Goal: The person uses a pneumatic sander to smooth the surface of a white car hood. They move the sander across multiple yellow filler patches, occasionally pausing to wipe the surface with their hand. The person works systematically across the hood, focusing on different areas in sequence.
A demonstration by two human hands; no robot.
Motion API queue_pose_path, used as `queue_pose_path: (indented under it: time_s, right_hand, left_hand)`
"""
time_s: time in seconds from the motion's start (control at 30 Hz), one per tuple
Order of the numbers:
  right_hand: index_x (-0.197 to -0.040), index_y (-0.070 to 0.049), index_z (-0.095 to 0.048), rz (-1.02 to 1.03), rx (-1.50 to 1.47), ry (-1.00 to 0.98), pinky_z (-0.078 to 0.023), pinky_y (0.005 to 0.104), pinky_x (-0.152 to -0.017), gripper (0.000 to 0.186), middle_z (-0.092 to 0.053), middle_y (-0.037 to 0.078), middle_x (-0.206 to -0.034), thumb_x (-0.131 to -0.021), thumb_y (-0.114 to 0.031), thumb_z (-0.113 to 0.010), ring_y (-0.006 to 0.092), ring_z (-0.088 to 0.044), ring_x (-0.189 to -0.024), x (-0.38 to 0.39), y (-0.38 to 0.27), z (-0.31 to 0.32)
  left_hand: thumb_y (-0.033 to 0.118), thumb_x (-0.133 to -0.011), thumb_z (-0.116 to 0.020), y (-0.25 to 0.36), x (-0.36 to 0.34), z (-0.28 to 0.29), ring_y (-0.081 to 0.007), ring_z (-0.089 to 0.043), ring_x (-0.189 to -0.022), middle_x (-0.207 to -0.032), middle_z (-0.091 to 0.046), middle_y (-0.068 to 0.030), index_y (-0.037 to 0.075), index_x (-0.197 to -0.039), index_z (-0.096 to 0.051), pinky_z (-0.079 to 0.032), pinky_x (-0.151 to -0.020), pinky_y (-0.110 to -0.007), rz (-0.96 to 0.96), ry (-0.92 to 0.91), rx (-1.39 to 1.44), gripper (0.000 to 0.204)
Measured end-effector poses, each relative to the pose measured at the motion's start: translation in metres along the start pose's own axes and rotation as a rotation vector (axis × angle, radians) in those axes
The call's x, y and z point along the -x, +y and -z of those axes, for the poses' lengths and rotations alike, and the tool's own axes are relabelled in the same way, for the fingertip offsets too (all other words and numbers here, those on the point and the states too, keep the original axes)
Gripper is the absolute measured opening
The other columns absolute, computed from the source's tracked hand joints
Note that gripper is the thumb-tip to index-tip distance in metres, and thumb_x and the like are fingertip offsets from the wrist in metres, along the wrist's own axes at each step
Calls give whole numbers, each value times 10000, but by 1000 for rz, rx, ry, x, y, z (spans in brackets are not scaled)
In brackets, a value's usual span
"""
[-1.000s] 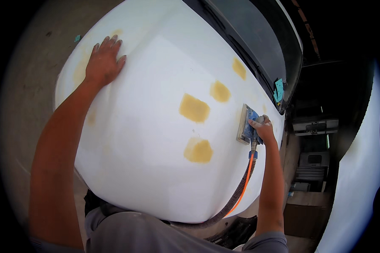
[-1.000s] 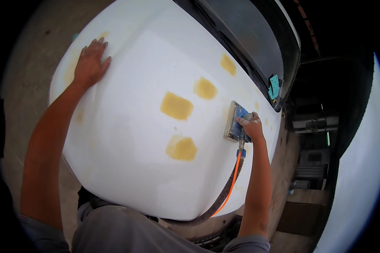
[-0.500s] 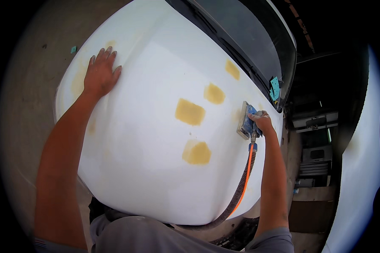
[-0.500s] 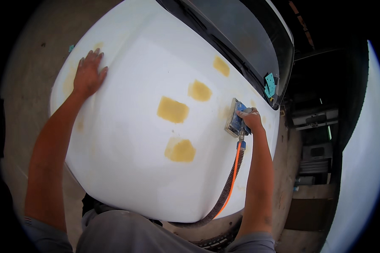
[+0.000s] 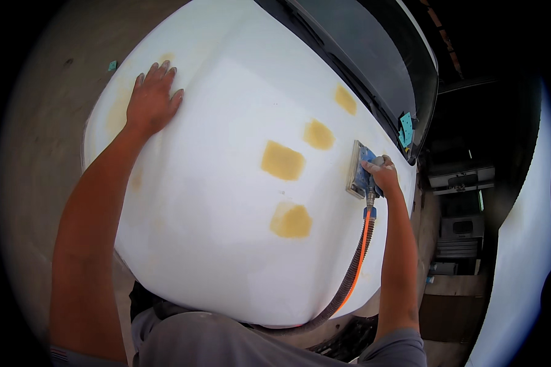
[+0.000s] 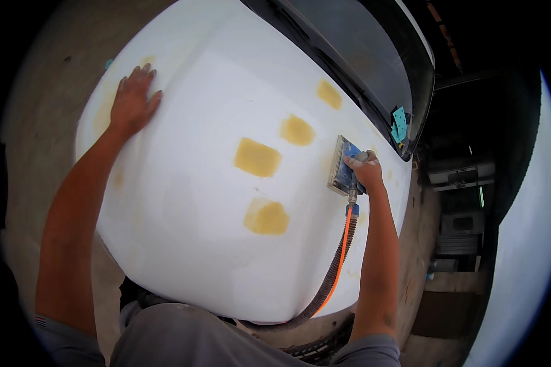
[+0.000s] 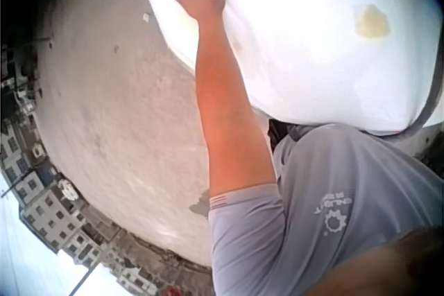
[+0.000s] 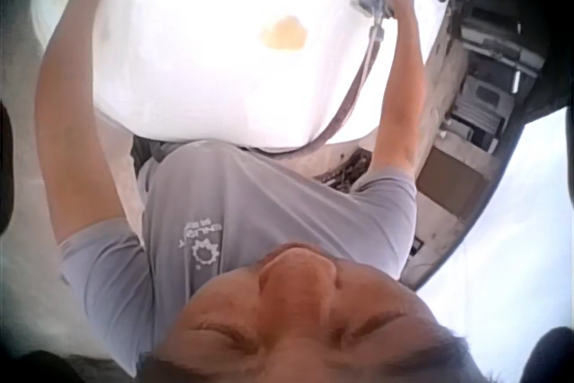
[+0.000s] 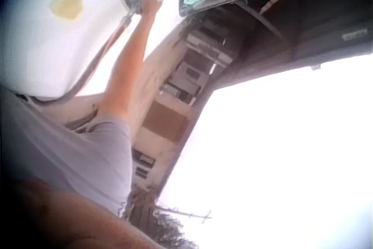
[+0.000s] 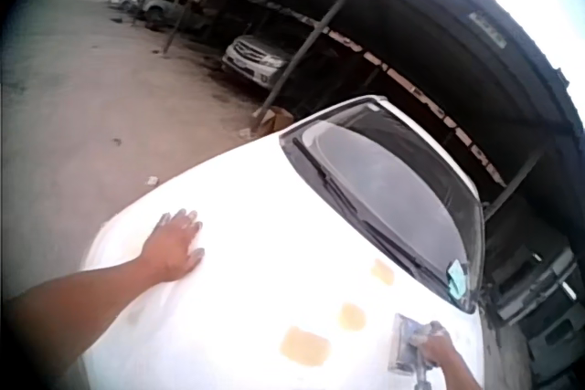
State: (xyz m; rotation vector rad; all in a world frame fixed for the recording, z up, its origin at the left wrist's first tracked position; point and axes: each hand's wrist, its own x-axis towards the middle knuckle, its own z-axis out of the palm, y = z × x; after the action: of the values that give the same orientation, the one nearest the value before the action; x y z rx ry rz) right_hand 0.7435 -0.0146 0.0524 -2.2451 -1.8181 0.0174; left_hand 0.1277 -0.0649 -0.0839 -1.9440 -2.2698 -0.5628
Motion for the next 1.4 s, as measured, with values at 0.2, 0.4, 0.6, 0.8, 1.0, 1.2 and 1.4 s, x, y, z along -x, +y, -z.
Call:
queue_pose_path:
  time_s: [0.2, 0.4, 0.6, 0.8, 1.0, 1.2, 1.4]
  right_hand:
    - [-1406, 121, -533, -158, -178, -135, -540, 353, -975, 928, -720, 233, -1205, -769, -425, -930, 284, -706, -1118, -10, -12, 11]
    - [-1324, 100, -566, -64, -89, -93, -573, 344, -877, 794, -741, 206, -1121, -812, -401, -908, 269, -741, -965, 1, -24, -3]
    - [-1452, 154, -496, -81, -58, -45, -563, 352, -946, 997, -729, 245, -1214, -787, -456, -920, 295, -734, -1069, 5, -26, 10]
    - [-1449, 151, -503, -168, -115, -162, -537, 354, -986, 1013, -705, 245, -1253, -773, -471, -929, 296, -705, -1112, 5, -40, 13]
    - [-1358, 138, -551, 50, 101, -3, -556, 363, -957, 937, -721, 253, -1221, -792, -521, -903, 316, -734, -1073, 11, 0, 1]
    - [-1494, 158, -465, -168, -165, -167, -550, 360, -987, 1054, -701, 253, -1294, -781, -466, -925, 303, -720, -1116, 11, -32, 12]
    - [-1482, 140, -489, -81, 2, -76, -538, 365, -988, 1040, -715, 249, -1244, -767, -470, -935, 299, -707, -1131, 11, -13, 9]
  left_hand:
    - [383, -1073, -547, -4, 5, 1, -312, -319, -1590, -1701, -389, -114, 82, -1572, -481, -244, -1306, -522, 30, -31, -11, 587]
    - [385, -1072, -539, -1, 3, 3, -304, -321, -1590, -1703, -383, -115, 79, -1573, -478, -247, -1306, -522, 28, -24, -20, 590]
    - [388, -1068, -547, 6, -2, 4, -302, -328, -1587, -1696, -395, -116, 78, -1572, -483, -241, -1308, -516, 11, -24, -2, 595]
    - [392, -1067, -547, -4, -1, 2, -306, -324, -1588, -1695, -395, -120, 71, -1574, -474, -248, -1305, -521, 17, -13, -1, 604]
    - [382, -1069, -548, 9, -5, 7, -305, -323, -1589, -1692, -400, -120, 63, -1569, -480, -247, -1306, -519, 6, -26, -15, 598]
    - [378, -1070, -551, -1, 5, 5, -303, -320, -1591, -1693, -399, -120, 67, -1566, -487, -239, -1308, -515, 27, -20, -3, 589]
    - [386, -1070, -552, 8, -4, 3, -302, -310, -1595, -1698, -390, -120, 77, -1568, -488, -233, -1311, -515, 7, -18, -8, 590]
